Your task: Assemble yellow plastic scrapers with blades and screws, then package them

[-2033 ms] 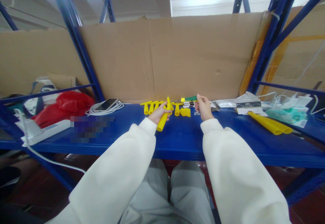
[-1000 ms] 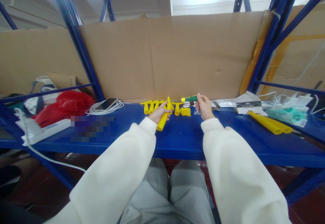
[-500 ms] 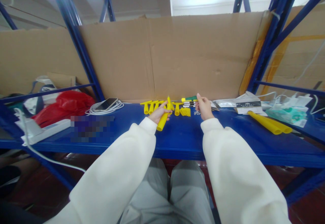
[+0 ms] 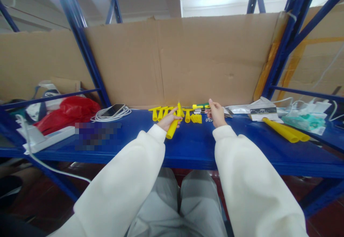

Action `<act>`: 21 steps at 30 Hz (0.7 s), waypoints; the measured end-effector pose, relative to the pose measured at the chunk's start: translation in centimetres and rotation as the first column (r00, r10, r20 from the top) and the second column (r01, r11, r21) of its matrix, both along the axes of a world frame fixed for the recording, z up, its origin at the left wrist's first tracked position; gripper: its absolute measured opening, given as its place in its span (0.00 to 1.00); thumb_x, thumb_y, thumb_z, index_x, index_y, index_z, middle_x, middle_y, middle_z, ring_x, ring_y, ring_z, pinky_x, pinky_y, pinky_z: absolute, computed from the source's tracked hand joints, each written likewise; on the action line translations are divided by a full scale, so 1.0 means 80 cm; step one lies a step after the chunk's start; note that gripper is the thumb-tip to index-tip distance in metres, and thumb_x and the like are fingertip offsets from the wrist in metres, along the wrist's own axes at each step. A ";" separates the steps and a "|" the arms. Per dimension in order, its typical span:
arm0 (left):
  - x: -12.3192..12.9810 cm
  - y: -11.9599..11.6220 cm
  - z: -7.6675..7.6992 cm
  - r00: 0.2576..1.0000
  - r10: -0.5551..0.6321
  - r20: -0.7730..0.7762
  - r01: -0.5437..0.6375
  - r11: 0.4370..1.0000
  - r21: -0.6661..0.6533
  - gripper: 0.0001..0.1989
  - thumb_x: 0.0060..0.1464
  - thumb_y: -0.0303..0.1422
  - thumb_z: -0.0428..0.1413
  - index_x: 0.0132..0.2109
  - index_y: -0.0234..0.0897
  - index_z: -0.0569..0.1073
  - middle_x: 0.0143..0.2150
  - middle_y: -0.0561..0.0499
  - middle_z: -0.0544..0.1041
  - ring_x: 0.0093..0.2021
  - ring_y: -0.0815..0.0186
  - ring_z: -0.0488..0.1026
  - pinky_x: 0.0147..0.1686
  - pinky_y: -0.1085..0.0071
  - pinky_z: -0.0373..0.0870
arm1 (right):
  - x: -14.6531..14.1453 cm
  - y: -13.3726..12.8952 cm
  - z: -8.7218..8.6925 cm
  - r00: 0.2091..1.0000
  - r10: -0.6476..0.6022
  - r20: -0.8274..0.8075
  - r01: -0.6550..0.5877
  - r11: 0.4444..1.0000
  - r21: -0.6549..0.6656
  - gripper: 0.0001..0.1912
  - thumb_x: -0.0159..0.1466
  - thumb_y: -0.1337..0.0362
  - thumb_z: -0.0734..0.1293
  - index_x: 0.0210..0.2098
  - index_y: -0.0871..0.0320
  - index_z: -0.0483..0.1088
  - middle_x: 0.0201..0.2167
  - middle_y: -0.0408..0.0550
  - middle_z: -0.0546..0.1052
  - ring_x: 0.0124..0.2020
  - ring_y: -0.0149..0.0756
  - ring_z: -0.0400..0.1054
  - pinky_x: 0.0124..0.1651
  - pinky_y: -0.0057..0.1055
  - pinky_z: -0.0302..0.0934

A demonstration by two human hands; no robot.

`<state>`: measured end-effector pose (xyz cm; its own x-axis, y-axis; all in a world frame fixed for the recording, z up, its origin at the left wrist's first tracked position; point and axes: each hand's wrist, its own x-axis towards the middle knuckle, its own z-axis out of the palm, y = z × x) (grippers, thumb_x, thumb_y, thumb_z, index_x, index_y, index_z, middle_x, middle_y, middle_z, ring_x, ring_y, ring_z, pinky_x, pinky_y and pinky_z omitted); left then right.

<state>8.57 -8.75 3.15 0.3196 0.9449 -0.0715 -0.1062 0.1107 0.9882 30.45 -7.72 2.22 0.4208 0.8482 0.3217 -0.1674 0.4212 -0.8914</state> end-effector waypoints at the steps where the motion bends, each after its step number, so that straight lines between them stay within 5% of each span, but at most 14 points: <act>1: 0.000 0.001 0.000 1.000 0.004 -0.002 -0.004 1.000 -0.004 0.44 0.53 0.23 0.56 0.72 0.50 0.49 0.38 0.51 0.73 0.20 0.76 0.63 0.20 0.78 0.60 | 0.000 0.000 0.000 1.000 0.013 -0.001 -0.013 1.000 0.007 0.24 0.55 0.45 0.75 0.28 0.54 0.61 0.12 0.37 0.70 0.09 0.23 0.57 0.11 0.18 0.49; 8: -0.002 -0.001 0.003 1.000 0.004 0.000 -0.004 1.000 -0.019 0.44 0.52 0.19 0.53 0.72 0.50 0.49 0.37 0.52 0.74 0.20 0.75 0.63 0.20 0.78 0.60 | -0.003 -0.006 0.004 0.992 0.125 -0.005 -0.125 0.990 0.070 0.21 0.56 0.50 0.75 0.28 0.55 0.63 0.16 0.38 0.71 0.13 0.23 0.61 0.16 0.18 0.56; 21: -0.002 -0.004 0.005 1.000 -0.008 0.001 0.008 1.000 -0.015 0.44 0.52 0.16 0.50 0.72 0.50 0.49 0.35 0.53 0.72 0.19 0.75 0.63 0.20 0.78 0.60 | -0.008 -0.010 0.006 0.999 0.033 -0.023 -0.033 0.999 0.022 0.25 0.55 0.46 0.75 0.24 0.55 0.60 0.12 0.37 0.68 0.10 0.22 0.55 0.11 0.18 0.49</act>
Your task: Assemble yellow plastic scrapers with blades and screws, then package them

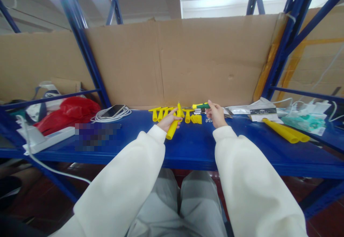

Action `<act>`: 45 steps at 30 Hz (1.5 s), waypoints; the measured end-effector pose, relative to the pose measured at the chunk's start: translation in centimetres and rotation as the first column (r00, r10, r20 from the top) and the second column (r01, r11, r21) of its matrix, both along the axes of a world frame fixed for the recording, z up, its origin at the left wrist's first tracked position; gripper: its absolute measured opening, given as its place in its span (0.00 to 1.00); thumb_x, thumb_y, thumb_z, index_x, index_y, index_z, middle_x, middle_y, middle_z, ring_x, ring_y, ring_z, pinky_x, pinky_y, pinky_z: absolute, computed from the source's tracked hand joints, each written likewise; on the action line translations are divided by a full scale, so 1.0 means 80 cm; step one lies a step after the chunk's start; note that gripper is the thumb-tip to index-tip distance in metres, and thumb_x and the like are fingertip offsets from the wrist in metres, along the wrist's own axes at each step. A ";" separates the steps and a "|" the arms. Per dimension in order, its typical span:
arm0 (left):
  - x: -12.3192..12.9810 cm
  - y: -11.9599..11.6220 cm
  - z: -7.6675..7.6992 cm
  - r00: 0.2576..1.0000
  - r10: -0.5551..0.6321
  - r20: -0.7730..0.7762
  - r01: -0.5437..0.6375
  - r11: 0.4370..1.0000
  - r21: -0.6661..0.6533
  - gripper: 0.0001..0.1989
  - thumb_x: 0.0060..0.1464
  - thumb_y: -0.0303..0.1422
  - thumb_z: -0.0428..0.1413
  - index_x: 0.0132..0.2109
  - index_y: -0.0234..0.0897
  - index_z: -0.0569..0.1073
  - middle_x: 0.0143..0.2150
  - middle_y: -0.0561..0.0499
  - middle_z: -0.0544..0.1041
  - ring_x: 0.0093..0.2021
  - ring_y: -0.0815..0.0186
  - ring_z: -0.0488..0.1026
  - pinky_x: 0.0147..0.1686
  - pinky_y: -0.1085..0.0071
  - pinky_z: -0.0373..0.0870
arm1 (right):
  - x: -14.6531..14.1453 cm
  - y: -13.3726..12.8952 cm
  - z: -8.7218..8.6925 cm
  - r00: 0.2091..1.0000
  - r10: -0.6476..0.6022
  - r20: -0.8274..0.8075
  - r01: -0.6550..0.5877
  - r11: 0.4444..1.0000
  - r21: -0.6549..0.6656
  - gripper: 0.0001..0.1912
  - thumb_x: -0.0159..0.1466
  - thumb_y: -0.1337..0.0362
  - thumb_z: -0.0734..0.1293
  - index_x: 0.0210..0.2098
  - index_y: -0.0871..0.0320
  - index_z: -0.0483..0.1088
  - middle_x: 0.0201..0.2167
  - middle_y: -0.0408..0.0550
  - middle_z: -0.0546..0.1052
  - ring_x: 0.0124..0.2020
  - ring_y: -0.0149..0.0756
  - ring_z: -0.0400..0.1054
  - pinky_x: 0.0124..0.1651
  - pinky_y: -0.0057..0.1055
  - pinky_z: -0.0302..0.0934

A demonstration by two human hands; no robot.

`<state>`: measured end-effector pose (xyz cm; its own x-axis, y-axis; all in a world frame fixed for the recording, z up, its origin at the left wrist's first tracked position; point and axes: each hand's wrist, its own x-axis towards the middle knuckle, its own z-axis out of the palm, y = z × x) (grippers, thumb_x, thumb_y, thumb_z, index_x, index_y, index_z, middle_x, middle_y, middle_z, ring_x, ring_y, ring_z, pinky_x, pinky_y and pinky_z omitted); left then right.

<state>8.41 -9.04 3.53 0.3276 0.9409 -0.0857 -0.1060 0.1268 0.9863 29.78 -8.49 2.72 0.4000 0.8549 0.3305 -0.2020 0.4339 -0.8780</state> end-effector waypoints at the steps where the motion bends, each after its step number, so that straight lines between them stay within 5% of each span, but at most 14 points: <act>1: 0.000 0.000 0.000 1.000 -0.001 -0.002 0.001 1.000 -0.002 0.44 0.52 0.16 0.50 0.72 0.50 0.49 0.35 0.53 0.72 0.19 0.75 0.63 0.20 0.78 0.61 | 0.000 0.000 0.000 1.000 0.002 0.005 -0.002 1.000 -0.001 0.25 0.55 0.46 0.75 0.24 0.55 0.60 0.11 0.37 0.67 0.09 0.22 0.54 0.10 0.18 0.48; 15: 0.000 0.001 -0.002 1.000 0.004 -0.010 -0.004 1.000 0.009 0.45 0.51 0.18 0.52 0.72 0.50 0.48 0.38 0.51 0.74 0.20 0.75 0.62 0.21 0.78 0.60 | -0.003 -0.007 0.005 0.995 0.095 -0.020 -0.096 0.995 -0.008 0.21 0.58 0.51 0.75 0.26 0.55 0.61 0.13 0.37 0.68 0.11 0.21 0.54 0.13 0.18 0.47; 26: 0.001 0.002 -0.003 1.000 0.011 -0.020 -0.010 1.000 0.009 0.45 0.50 0.18 0.52 0.72 0.49 0.48 0.37 0.51 0.74 0.20 0.75 0.63 0.20 0.78 0.61 | -0.004 -0.009 0.005 0.997 0.066 0.042 -0.062 0.996 -0.071 0.27 0.58 0.45 0.73 0.26 0.54 0.55 0.13 0.36 0.67 0.11 0.21 0.54 0.13 0.17 0.47; 45: 0.002 0.003 -0.004 1.000 0.003 -0.027 -0.003 1.000 0.018 0.45 0.50 0.17 0.50 0.72 0.49 0.49 0.35 0.52 0.73 0.20 0.75 0.63 0.20 0.78 0.61 | -0.011 -0.017 0.012 1.000 0.002 -0.008 -0.003 0.984 -0.178 0.22 0.62 0.47 0.70 0.30 0.54 0.57 0.19 0.41 0.75 0.12 0.25 0.64 0.13 0.19 0.56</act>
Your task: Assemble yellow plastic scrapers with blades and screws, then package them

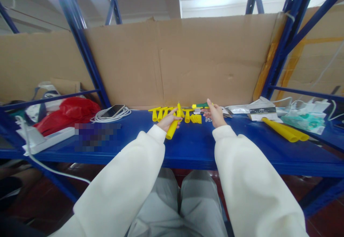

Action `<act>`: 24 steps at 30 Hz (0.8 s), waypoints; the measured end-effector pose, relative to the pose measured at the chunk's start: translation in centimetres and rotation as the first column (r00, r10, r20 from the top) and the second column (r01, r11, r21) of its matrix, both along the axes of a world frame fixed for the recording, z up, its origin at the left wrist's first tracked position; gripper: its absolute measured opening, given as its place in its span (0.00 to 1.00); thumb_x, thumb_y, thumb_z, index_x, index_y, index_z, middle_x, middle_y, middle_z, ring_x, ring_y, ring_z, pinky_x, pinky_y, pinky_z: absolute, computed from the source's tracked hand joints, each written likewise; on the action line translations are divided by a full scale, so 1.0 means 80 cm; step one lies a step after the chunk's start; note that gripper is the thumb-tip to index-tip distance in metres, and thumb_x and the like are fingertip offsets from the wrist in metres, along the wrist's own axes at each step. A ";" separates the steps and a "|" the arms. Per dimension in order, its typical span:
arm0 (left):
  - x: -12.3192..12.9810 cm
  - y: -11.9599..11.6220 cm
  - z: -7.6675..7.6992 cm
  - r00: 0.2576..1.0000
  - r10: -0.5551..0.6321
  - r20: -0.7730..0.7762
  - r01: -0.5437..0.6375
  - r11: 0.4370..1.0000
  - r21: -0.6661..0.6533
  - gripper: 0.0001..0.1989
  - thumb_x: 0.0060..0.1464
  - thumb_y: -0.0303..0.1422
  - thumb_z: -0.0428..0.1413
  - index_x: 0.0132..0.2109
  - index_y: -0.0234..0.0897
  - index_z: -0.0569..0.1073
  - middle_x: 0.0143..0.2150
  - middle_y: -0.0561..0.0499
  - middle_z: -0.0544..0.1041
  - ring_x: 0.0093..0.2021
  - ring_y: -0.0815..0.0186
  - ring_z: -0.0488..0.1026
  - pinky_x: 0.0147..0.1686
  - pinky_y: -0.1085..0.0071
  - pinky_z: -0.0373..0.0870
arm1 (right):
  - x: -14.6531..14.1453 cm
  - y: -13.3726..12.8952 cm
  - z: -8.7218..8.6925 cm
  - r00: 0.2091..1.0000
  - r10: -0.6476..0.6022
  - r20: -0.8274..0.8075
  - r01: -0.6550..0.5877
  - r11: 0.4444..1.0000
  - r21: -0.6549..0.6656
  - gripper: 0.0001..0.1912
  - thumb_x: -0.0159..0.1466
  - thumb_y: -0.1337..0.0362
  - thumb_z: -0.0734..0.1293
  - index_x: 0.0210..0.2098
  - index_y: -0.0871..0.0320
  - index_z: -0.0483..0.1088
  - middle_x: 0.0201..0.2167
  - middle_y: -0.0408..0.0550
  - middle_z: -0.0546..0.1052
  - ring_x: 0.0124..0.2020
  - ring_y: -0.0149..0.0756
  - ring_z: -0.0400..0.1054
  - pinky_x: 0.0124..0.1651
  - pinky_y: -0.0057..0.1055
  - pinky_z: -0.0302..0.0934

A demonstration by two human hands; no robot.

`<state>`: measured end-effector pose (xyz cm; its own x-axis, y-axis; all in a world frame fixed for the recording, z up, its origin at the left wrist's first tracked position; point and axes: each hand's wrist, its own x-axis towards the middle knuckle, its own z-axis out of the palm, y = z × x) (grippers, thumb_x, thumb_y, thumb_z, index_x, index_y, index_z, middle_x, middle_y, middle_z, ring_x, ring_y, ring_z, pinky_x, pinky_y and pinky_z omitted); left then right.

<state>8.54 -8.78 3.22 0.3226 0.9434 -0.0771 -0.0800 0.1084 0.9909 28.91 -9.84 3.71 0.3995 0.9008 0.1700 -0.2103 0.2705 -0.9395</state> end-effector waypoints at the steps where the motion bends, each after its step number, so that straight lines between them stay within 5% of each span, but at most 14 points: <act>1: 0.000 0.000 0.000 1.000 0.000 0.001 0.000 1.000 0.000 0.44 0.51 0.17 0.50 0.72 0.49 0.49 0.35 0.53 0.72 0.20 0.75 0.63 0.20 0.79 0.61 | 0.000 0.000 0.000 1.000 -0.001 -0.002 0.001 1.000 0.000 0.22 0.62 0.47 0.70 0.30 0.54 0.57 0.19 0.41 0.75 0.12 0.25 0.64 0.13 0.19 0.56; 15: 0.002 0.006 -0.003 0.984 0.176 -0.040 -0.168 0.975 0.144 0.41 0.54 0.21 0.54 0.71 0.49 0.53 0.42 0.49 0.75 0.22 0.75 0.66 0.20 0.78 0.63 | 0.006 0.003 -0.002 0.997 -0.072 0.017 0.073 0.997 -0.026 0.16 0.65 0.54 0.68 0.30 0.55 0.60 0.17 0.43 0.75 0.14 0.27 0.67 0.14 0.18 0.58; 24: 0.009 0.017 -0.012 0.953 0.268 -0.140 -0.236 0.949 0.208 0.30 0.55 0.16 0.51 0.64 0.36 0.66 0.48 0.45 0.74 0.30 0.74 0.71 0.31 0.77 0.69 | -0.009 -0.005 -0.005 0.972 0.057 0.227 0.002 0.967 -0.256 0.08 0.67 0.64 0.66 0.32 0.61 0.67 0.16 0.49 0.76 0.12 0.28 0.65 0.15 0.21 0.58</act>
